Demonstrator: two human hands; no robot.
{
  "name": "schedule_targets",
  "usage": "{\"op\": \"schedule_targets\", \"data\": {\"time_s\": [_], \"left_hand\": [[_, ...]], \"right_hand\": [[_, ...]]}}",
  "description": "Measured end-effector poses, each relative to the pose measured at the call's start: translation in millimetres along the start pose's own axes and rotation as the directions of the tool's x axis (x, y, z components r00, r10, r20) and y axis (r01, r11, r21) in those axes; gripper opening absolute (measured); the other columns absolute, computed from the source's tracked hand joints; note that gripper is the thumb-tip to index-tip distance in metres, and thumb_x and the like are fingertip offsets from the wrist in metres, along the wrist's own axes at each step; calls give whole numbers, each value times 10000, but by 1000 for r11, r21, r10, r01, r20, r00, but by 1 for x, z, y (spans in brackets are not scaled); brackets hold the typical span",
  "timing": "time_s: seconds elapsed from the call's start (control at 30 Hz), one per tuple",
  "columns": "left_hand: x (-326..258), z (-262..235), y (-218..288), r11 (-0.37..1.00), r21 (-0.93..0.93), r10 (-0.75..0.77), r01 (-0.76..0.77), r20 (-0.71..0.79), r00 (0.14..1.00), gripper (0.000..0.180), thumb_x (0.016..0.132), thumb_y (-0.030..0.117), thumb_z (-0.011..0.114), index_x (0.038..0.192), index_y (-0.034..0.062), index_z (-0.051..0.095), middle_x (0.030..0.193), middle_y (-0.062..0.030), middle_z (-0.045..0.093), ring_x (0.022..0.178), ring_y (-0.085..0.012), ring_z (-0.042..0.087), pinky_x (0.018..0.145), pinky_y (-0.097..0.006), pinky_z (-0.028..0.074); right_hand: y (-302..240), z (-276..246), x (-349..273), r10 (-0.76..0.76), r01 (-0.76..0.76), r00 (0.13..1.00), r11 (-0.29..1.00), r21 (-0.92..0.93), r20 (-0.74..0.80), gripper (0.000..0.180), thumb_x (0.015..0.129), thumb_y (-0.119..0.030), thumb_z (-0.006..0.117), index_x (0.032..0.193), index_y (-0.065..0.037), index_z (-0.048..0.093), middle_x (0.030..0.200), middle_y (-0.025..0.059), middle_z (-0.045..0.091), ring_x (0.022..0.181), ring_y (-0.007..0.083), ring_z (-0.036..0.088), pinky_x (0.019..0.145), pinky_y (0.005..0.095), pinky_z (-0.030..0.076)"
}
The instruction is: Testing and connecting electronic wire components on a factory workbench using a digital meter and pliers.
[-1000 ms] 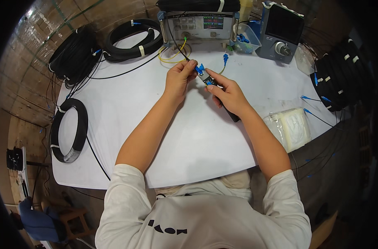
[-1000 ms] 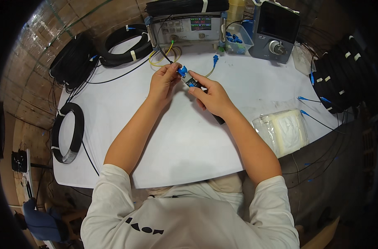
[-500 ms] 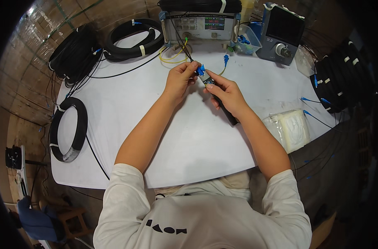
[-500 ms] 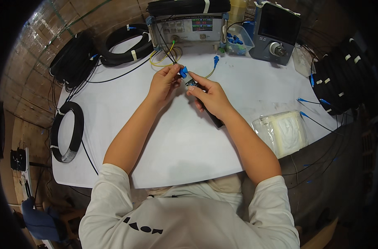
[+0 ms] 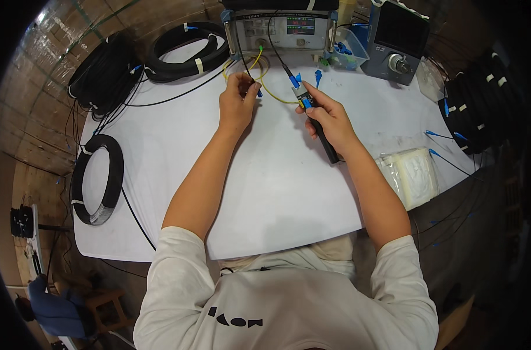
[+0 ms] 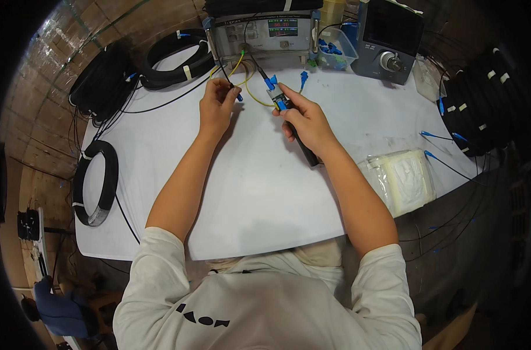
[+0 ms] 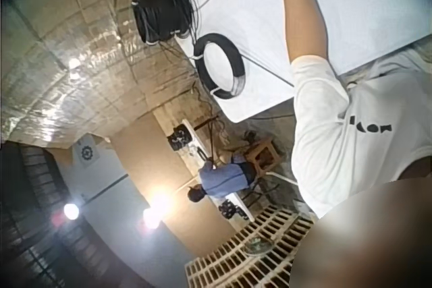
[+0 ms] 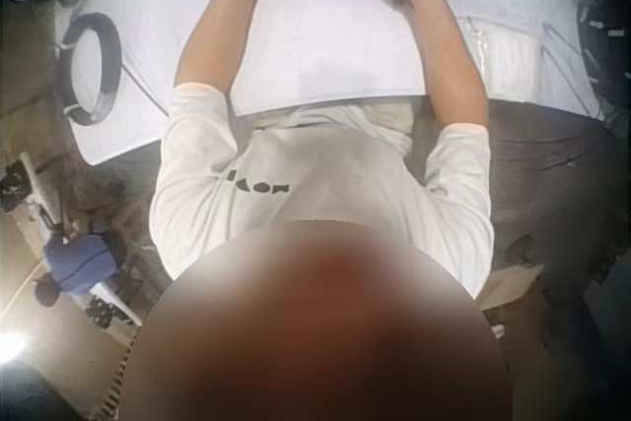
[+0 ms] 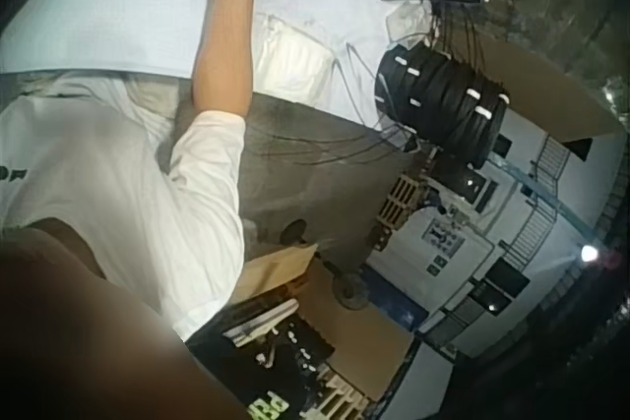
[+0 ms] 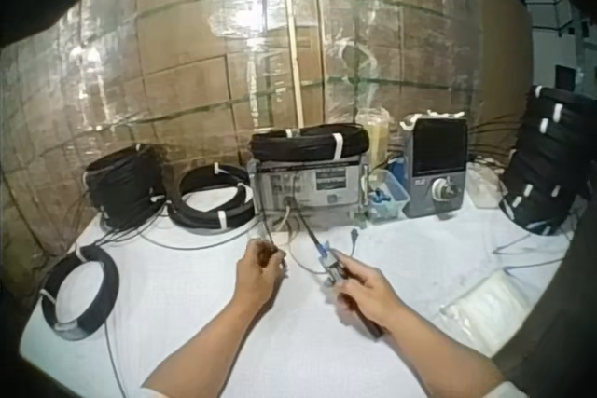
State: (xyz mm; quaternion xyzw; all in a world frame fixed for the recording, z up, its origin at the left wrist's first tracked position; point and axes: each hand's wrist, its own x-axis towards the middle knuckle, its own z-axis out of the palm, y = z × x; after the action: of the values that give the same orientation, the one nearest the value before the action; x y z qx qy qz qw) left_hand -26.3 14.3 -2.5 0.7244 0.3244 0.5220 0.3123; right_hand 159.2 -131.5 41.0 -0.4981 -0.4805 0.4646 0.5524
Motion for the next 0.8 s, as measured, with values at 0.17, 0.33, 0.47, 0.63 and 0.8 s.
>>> {"op": "schedule_targets", "data": {"time_s": [0.17,0.33,0.47,0.63,0.8], "left_hand": [[2,-3,-6,949,-192,-219,248,160,962,355,903,137,676,1196,28,510,888,-64,675,761,-110,607,676,-253,490],[2,-3,-9,955,-196,-175,221,224,959,279,920,93,639,1168,-4,555,908,-55,675,786,-99,603,740,-249,502],[-1,0,-6,922,-297,-180,248,238,954,226,924,91,634,1120,-7,577,955,-61,672,865,-114,632,799,-256,509],[-3,-1,-1,931,-289,-153,222,243,958,214,930,103,629,1106,-8,579,960,-60,676,894,-120,640,817,-263,513],[-2,-1,7,966,-223,-85,134,217,972,221,936,125,635,1111,4,572,977,-56,682,912,-125,646,818,-269,516]], "right_hand": [[3,0,3,-17,18,1000,999,-37,13,572,944,-70,470,1501,-114,345,1002,58,619,588,77,488,531,224,427],[-2,2,3,-37,38,999,999,-8,20,554,964,-99,497,1497,-111,347,973,48,631,584,63,495,516,215,436],[-1,2,2,-35,35,999,999,0,1,551,963,-103,503,1494,-110,354,947,43,634,577,61,494,507,217,431],[3,2,2,-25,25,1000,1000,-11,0,544,961,-104,512,1486,-101,369,935,41,636,573,61,497,502,217,431],[1,3,2,-23,23,1000,999,-30,-6,525,973,-136,528,1476,-91,384,928,38,634,566,62,494,500,216,428]]}}
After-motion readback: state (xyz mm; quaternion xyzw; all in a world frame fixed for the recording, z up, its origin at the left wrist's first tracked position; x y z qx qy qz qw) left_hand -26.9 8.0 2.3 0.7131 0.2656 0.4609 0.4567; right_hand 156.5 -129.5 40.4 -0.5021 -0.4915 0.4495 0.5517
